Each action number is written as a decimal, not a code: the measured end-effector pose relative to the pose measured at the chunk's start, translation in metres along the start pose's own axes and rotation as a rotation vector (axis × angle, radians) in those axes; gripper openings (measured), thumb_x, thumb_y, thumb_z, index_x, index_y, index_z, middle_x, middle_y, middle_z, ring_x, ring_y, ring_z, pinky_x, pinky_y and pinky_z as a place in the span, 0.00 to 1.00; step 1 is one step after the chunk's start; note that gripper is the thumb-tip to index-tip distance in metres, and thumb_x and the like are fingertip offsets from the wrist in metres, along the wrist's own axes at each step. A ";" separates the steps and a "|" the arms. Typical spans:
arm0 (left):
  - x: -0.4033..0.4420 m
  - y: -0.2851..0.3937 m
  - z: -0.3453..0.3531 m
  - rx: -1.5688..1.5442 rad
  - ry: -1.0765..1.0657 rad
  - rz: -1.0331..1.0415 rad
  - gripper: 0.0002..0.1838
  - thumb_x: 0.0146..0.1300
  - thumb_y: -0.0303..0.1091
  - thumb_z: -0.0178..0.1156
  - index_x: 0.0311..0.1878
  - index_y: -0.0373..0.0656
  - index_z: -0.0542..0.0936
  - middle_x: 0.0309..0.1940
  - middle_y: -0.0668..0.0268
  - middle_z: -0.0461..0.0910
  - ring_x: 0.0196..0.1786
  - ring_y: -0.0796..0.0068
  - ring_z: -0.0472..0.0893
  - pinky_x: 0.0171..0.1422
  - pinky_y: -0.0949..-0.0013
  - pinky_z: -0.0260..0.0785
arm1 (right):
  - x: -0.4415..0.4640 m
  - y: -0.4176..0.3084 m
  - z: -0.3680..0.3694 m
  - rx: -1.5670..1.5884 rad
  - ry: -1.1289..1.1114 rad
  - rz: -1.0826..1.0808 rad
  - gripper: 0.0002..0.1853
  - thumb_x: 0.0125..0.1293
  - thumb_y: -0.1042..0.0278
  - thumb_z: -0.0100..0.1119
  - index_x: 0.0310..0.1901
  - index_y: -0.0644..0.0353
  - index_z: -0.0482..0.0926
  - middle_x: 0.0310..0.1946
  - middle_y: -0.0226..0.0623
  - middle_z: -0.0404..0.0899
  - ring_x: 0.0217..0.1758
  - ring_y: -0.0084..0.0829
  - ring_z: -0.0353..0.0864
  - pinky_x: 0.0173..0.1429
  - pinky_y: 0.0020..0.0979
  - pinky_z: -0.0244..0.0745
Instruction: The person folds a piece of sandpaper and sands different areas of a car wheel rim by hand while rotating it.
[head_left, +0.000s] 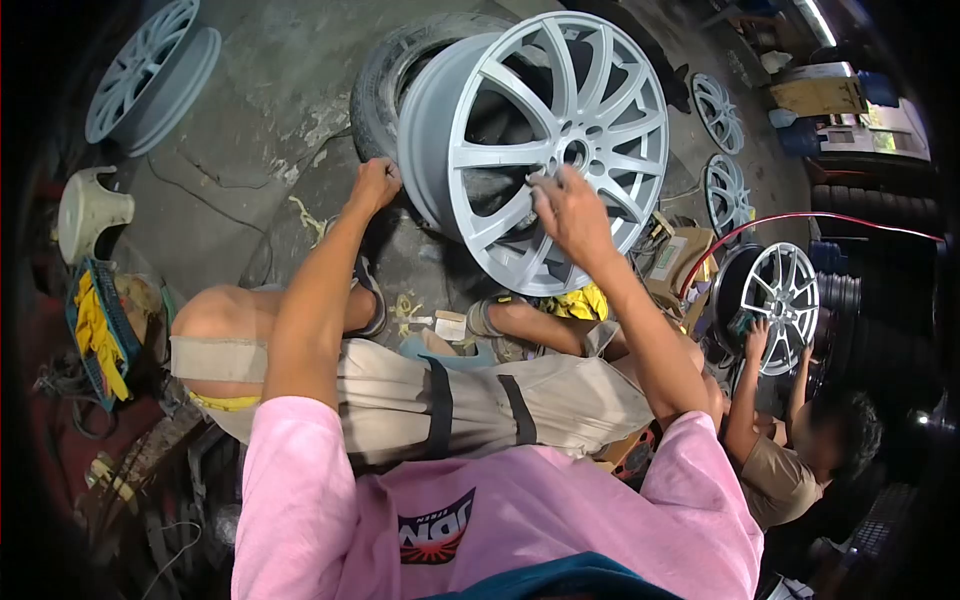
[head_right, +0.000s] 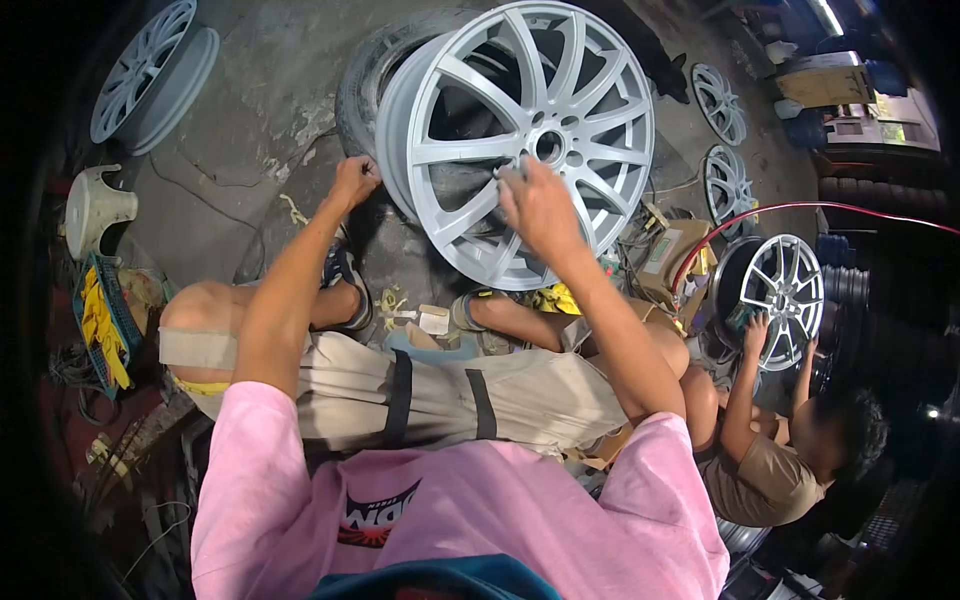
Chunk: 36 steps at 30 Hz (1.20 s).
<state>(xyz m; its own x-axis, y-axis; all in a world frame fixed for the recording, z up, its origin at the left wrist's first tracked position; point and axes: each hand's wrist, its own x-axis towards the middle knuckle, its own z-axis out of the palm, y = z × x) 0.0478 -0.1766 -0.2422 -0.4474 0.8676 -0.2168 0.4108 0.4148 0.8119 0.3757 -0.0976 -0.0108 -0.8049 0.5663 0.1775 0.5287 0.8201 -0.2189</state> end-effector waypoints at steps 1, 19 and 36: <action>-0.002 0.006 -0.003 0.042 0.050 -0.035 0.07 0.61 0.32 0.65 0.37 0.41 0.88 0.39 0.43 0.88 0.48 0.42 0.89 0.55 0.52 0.79 | -0.008 -0.009 0.011 0.094 -0.013 0.014 0.15 0.76 0.67 0.61 0.59 0.60 0.87 0.42 0.53 0.79 0.43 0.58 0.83 0.50 0.53 0.79; 0.011 0.271 -0.062 -0.202 0.214 0.365 0.30 0.76 0.59 0.57 0.55 0.38 0.88 0.43 0.45 0.89 0.53 0.46 0.88 0.60 0.53 0.76 | -0.010 -0.087 0.025 0.616 -0.233 0.394 0.20 0.80 0.61 0.48 0.39 0.67 0.85 0.40 0.65 0.85 0.50 0.68 0.83 0.57 0.60 0.77; 0.037 0.269 -0.060 0.159 0.179 0.240 0.32 0.67 0.60 0.62 0.45 0.32 0.90 0.43 0.36 0.88 0.52 0.32 0.87 0.60 0.44 0.76 | -0.001 -0.053 0.043 1.420 0.022 0.788 0.17 0.83 0.59 0.53 0.54 0.57 0.90 0.21 0.30 0.77 0.24 0.26 0.74 0.32 0.31 0.69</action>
<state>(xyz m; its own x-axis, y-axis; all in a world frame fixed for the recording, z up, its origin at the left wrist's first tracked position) 0.0946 -0.0494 0.0006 -0.4494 0.8897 0.0802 0.6340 0.2544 0.7303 0.3364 -0.1452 -0.0407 -0.4588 0.7979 -0.3909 0.1148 -0.3830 -0.9166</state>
